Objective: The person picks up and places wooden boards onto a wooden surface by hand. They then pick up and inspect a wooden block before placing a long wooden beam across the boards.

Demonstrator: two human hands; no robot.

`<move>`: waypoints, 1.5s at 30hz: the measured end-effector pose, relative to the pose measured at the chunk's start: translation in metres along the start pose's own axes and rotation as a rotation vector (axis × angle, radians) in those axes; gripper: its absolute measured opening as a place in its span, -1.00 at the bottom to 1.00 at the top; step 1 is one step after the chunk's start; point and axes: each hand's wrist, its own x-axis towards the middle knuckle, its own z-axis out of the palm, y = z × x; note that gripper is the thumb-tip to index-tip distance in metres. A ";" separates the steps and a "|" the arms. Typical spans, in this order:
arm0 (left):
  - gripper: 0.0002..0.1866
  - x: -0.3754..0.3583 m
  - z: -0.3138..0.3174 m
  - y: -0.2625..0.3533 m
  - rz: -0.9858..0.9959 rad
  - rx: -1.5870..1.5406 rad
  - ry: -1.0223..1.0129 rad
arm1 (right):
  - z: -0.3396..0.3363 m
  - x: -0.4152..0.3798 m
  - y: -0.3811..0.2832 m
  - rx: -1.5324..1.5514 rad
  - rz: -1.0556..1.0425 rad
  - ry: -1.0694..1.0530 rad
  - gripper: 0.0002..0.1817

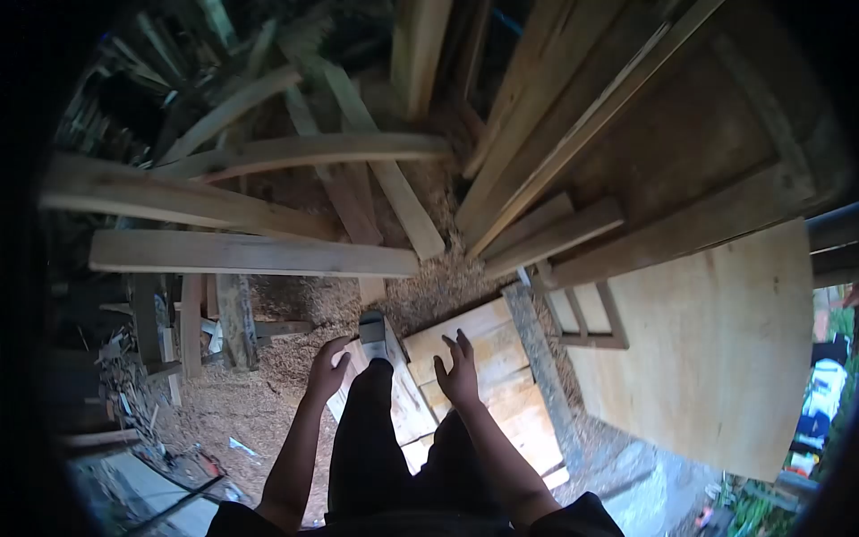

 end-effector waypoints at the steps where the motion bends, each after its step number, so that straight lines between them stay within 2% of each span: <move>1: -0.64 -0.017 -0.014 0.018 0.001 -0.001 0.087 | -0.014 -0.004 -0.008 -0.007 -0.080 -0.016 -0.41; 5: -0.64 -0.109 -0.031 0.082 -0.029 -0.097 0.288 | -0.088 -0.029 -0.055 0.031 -0.182 -0.095 -0.49; 7: -0.67 -0.158 -0.035 0.114 0.098 0.023 0.299 | -0.119 -0.040 -0.067 0.032 -0.266 -0.107 -0.55; 9: -0.70 -0.204 -0.045 0.153 0.127 0.014 0.250 | -0.147 -0.049 -0.075 0.032 -0.284 -0.130 -0.59; 13: -0.71 -0.275 -0.042 0.174 0.102 -0.005 0.344 | -0.185 -0.064 -0.104 0.051 -0.236 -0.158 -0.63; 15: -0.67 -0.299 -0.043 0.177 0.032 -0.043 0.374 | -0.186 -0.063 -0.105 -0.010 -0.325 -0.172 -0.64; 17: -0.67 -0.320 -0.046 0.186 -0.028 -0.103 0.401 | -0.183 -0.062 -0.114 0.056 -0.451 -0.169 -0.67; 18: -0.66 -0.329 -0.052 0.195 -0.028 -0.113 0.414 | -0.183 -0.063 -0.123 0.047 -0.437 -0.201 -0.73; 19: -0.67 -0.336 -0.054 0.190 0.046 -0.067 0.448 | -0.180 -0.063 -0.132 0.085 -0.411 -0.259 -0.74; 22: -0.67 -0.353 -0.066 0.186 -0.029 -0.077 0.451 | -0.164 -0.065 -0.156 0.167 -0.376 -0.355 -0.73; 26: -0.68 -0.364 -0.086 0.168 0.058 -0.032 0.552 | -0.157 -0.075 -0.206 0.162 -0.503 -0.386 -0.71; 27: -0.68 -0.365 -0.090 0.162 0.064 -0.032 0.548 | -0.154 -0.076 -0.217 0.182 -0.549 -0.384 -0.70; 33: -0.68 -0.360 -0.146 0.128 0.084 -0.057 0.528 | -0.122 -0.095 -0.258 0.179 -0.511 -0.314 -0.65; 37: -0.68 -0.367 -0.208 0.115 0.142 -0.071 0.537 | -0.085 -0.111 -0.288 0.220 -0.474 -0.280 -0.62; 45: -0.73 -0.409 -0.294 0.030 0.131 -0.078 0.599 | 0.005 -0.132 -0.360 0.185 -0.502 -0.221 -0.60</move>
